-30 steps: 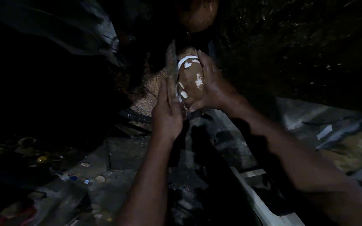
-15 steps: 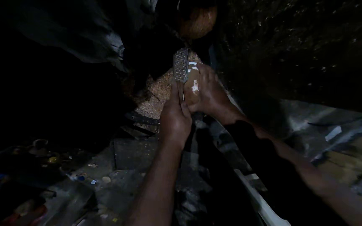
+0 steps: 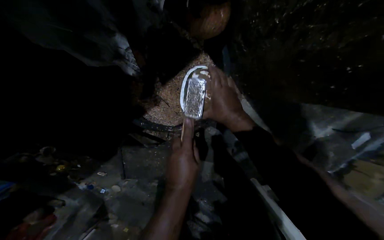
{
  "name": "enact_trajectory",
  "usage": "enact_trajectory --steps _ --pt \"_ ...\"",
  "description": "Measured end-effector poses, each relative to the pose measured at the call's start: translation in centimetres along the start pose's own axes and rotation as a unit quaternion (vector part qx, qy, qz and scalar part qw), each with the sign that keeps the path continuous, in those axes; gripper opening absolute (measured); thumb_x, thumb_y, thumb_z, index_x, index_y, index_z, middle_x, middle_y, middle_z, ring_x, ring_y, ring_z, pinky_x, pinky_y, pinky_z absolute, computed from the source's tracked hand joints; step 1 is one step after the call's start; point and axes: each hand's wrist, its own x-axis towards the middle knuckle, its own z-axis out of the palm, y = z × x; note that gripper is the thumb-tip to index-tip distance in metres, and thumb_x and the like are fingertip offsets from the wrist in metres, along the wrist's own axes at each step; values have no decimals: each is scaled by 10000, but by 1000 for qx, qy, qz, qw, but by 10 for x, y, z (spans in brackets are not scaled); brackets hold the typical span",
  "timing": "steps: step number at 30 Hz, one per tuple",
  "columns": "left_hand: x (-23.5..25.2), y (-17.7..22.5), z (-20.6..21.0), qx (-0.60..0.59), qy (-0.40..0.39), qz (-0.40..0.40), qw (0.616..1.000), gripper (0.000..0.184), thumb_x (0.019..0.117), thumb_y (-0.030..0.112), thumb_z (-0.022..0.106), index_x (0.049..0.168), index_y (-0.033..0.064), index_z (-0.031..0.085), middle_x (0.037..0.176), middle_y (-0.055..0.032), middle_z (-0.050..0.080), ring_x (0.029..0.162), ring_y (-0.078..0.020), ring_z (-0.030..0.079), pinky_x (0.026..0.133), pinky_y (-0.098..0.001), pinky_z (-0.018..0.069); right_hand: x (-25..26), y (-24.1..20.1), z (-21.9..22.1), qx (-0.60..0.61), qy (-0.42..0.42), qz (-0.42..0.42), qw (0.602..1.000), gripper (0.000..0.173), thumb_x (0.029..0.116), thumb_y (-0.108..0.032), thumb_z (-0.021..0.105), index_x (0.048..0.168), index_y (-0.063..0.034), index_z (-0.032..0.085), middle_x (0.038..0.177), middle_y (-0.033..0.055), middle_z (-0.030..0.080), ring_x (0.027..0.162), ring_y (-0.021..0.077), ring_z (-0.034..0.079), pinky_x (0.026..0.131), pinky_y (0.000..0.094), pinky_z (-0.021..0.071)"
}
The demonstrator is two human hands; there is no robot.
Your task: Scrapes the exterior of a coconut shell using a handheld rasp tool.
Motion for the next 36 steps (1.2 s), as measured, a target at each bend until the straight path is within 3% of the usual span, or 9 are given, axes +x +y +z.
enact_trajectory --steps 3,6,10,17,21,23,30,34,36 --pt "16 20 -28 28 -44 -40 998 775 1023 257 586 1658 328 148 1162 -196 629 819 -305 697 694 -482 611 9 3 28 -18 69 25 997 1465 428 -431 991 1631 -111 218 1660 97 320 1452 375 396 1111 592 423" --pt "71 40 -51 24 -63 -61 996 825 1010 250 601 1654 374 99 1213 -217 626 875 -369 701 714 -564 601 14 -7 35 11 60 27 998 1296 550 -301 943 1638 -180 251 1687 68 257 1502 386 296 1124 621 400" --pt "13 10 -35 19 -34 -24 999 795 1042 273 553 1648 417 59 1176 -162 618 775 -266 682 646 -472 609 22 -9 32 6 50 -6 999 1455 436 -325 1016 1635 -123 217 1686 132 226 1476 405 343 1127 563 437" --pt "85 47 -64 14 -64 -37 997 745 1038 298 556 1654 324 139 1175 -199 657 916 -361 707 754 -566 602 13 -11 39 2 61 -20 998 1013 805 -157 820 1630 -70 238 1703 96 229 1540 355 262 1210 536 343" --pt "21 3 -17 -83 2 17 996 738 1053 267 540 1661 327 126 1242 -143 646 889 -243 697 747 -471 618 16 3 33 10 52 -50 997 1357 481 -293 1005 1616 -96 287 1690 110 245 1513 368 303 1181 553 383" --pt "-2 -11 3 -179 4 37 983 690 1050 256 536 1655 266 205 1334 -114 636 943 -157 704 809 -389 624 17 12 36 46 72 -31 996 1216 568 -242 944 1593 -77 311 1667 146 287 1519 351 314 1206 542 356" --pt "50 -5 3 -285 -24 12 958 707 1073 279 521 1649 409 131 1449 -46 577 965 -174 702 786 -441 622 23 27 18 138 58 8 989 1445 406 -386 1025 1623 -203 269 1613 145 347 1424 334 444 1081 528 510" --pt "-16 -41 26 -318 -2 23 948 640 1056 228 513 1641 179 257 1439 -104 587 960 -105 706 809 -317 627 30 28 13 123 37 -22 991 1531 341 -429 1040 1632 -224 242 1628 165 297 1421 357 437 1052 533 530" --pt "-1 -40 16 -293 11 17 956 652 1055 227 522 1645 230 245 1386 -96 618 907 -116 706 777 -341 629 28 26 19 95 30 -52 994 1617 311 -470 1042 1652 -222 171 1683 194 149 1462 416 367 1043 547 534"
